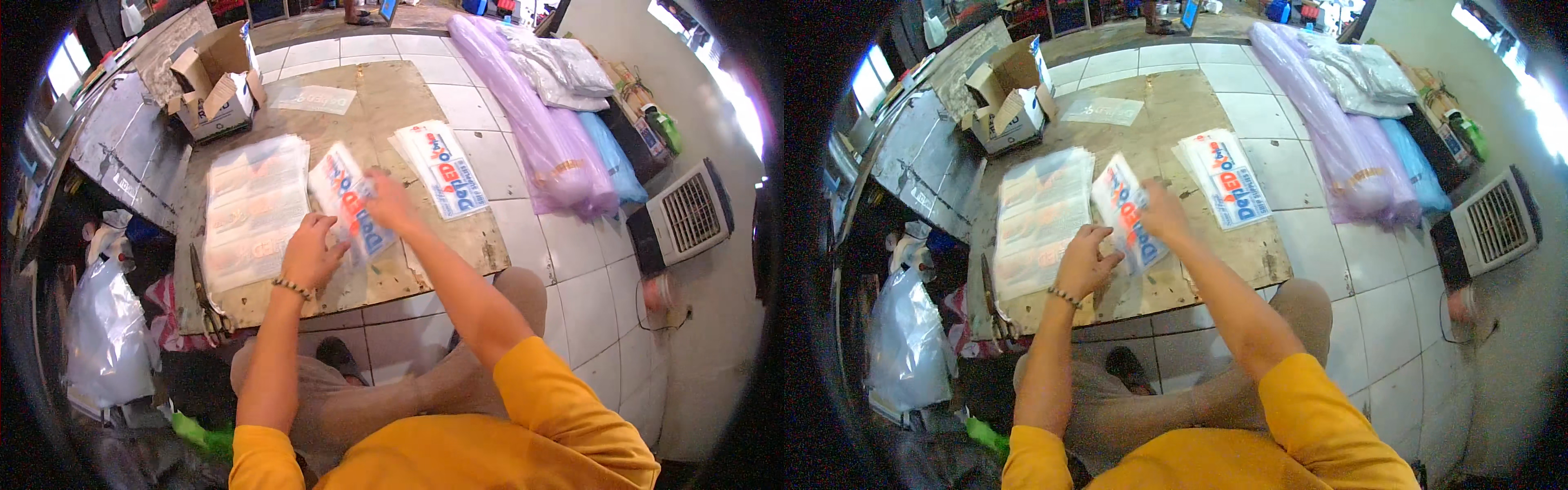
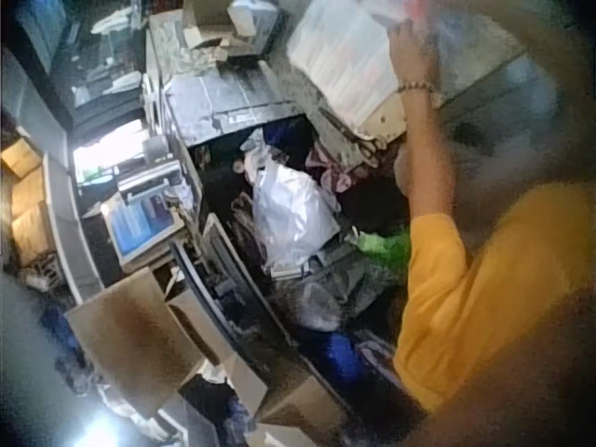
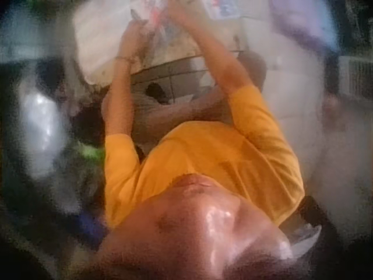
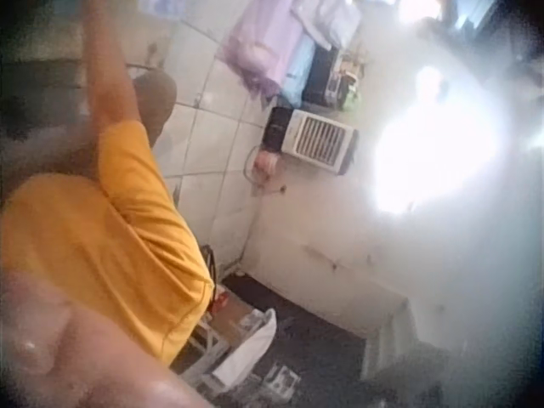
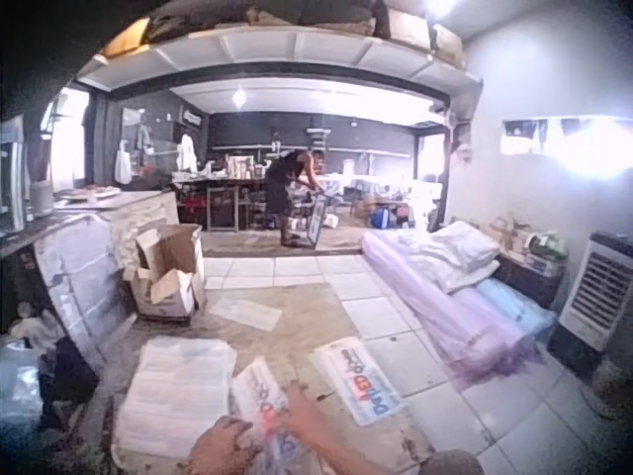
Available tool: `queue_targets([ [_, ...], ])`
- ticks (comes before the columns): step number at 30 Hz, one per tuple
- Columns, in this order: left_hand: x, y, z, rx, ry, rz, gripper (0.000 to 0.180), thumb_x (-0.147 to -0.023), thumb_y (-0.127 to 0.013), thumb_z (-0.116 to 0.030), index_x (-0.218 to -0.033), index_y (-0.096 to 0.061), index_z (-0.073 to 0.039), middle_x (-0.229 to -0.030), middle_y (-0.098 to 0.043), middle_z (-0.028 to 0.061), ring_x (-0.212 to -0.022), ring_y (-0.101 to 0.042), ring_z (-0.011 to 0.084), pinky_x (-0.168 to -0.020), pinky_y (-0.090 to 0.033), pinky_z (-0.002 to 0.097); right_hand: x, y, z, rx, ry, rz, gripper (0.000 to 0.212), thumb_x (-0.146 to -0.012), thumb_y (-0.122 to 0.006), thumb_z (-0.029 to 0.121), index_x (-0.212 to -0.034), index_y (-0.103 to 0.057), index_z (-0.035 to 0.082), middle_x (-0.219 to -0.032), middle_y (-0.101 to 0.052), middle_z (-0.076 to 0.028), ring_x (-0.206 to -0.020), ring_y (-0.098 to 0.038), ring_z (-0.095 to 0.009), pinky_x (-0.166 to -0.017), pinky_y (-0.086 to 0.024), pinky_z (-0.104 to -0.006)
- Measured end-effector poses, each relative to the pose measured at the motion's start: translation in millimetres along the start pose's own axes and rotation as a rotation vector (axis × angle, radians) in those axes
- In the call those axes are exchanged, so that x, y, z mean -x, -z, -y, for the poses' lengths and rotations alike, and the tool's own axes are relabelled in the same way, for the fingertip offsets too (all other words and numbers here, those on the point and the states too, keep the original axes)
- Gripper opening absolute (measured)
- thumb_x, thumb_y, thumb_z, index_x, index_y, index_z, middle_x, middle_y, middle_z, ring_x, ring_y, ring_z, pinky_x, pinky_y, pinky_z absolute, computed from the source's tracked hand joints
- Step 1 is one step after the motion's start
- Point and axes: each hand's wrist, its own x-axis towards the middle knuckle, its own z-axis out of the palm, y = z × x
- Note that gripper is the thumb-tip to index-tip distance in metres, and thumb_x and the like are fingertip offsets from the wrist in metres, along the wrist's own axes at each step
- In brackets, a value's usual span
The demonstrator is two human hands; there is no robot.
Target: The person cuts printed plastic sheets using scissors and organizes the cut pieces into stacks on the table.
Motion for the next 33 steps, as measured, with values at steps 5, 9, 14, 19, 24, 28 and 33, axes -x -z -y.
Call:
queue_targets([
  [5,24.7,39.7,12.0,0.007,0.037,0.133,0.050,-0.083,-0.080,-0.025,-0.124,-0.066,0.000,-0.111,-0.066,0.0173,-0.084,-0.070,0.0306,-0.081,-0.056,0.0404,-17.4,92.4,-47.6,-0.078,-0.177,-0.150,0.053,-0.077,-0.078,0.017,-0.127,-0.062,0.008,-0.086,-0.069,-0.018,-0.083,-0.070,-0.031,-0.077,-0.055,-0.0424],
  [9,23.0,39.4,22.8,-0.115,0.027,0.198,0.048,-0.084,-0.078,-0.026,-0.124,-0.066,-0.001,-0.113,-0.068,0.0198,-0.102,-0.067,0.0357,-0.091,-0.053,0.0433,-28.1,132.3,-116.2,0.029,-0.312,-0.161,0.056,-0.077,-0.079,0.019,-0.129,-0.062,0.006,-0.087,-0.070,-0.017,-0.084,-0.070,-0.031,-0.078,-0.055,-0.0423],
  [14,20.3,44.2,31.2,-0.072,0.023,0.221,0.049,-0.082,-0.079,-0.026,-0.122,-0.068,-0.001,-0.111,-0.070,0.0206,-0.105,-0.066,0.0367,-0.093,-0.053,0.0432,-26.6,132.3,-144.5,0.239,-0.310,-0.171,0.055,-0.078,-0.079,0.019,-0.129,-0.062,0.006,-0.092,-0.071,-0.019,-0.091,-0.070,-0.035,-0.085,-0.055,-0.0450],
  [19,27.7,61.4,51.7,-0.154,0.099,0.111,0.055,-0.078,-0.083,-0.026,-0.123,-0.067,0.001,-0.115,-0.070,0.0215,-0.109,-0.065,0.0366,-0.096,-0.052,0.0442,-13.9,107.0,-81.0,0.578,-0.188,-0.349,0.052,-0.079,-0.077,0.021,-0.127,-0.064,0.008,-0.105,-0.067,-0.020,-0.107,-0.063,-0.036,-0.095,-0.050,-0.0459],
  [24,30.7,78.7,69.9,-0.305,0.193,0.115,0.063,-0.075,-0.086,-0.029,-0.127,-0.065,0.002,-0.118,-0.069,0.0234,-0.113,-0.064,0.0362,-0.099,-0.051,0.0440,-9.9,22.7,0.5,0.032,0.388,0.150,0.048,-0.077,-0.084,0.028,-0.119,-0.070,0.009,-0.120,-0.064,-0.016,-0.117,-0.056,-0.037,-0.102,-0.045,-0.0472],
  [28,35.3,104.8,97.0,-0.213,0.441,0.096,0.074,-0.072,-0.088,-0.035,-0.130,-0.064,0.003,-0.125,-0.068,0.0231,-0.110,-0.068,0.0350,-0.097,-0.053,0.0420,10.9,-47.5,74.9,-0.046,0.624,0.383,0.058,-0.079,-0.083,0.039,-0.125,-0.066,0.009,-0.139,-0.056,-0.019,-0.131,-0.048,-0.038,-0.111,-0.038,-0.0495],
  [33,59.5,133.8,134.8,-0.133,0.628,-0.001,0.075,-0.072,-0.088,-0.037,-0.131,-0.063,0.002,-0.126,-0.067,0.0249,-0.110,-0.069,0.0342,-0.097,-0.053,0.0408,36.9,-83.5,111.7,0.142,0.573,0.418,0.087,-0.074,-0.076,0.064,-0.139,-0.058,0.009,-0.152,-0.045,-0.021,-0.141,-0.040,-0.041,-0.112,-0.033,-0.0574],
])
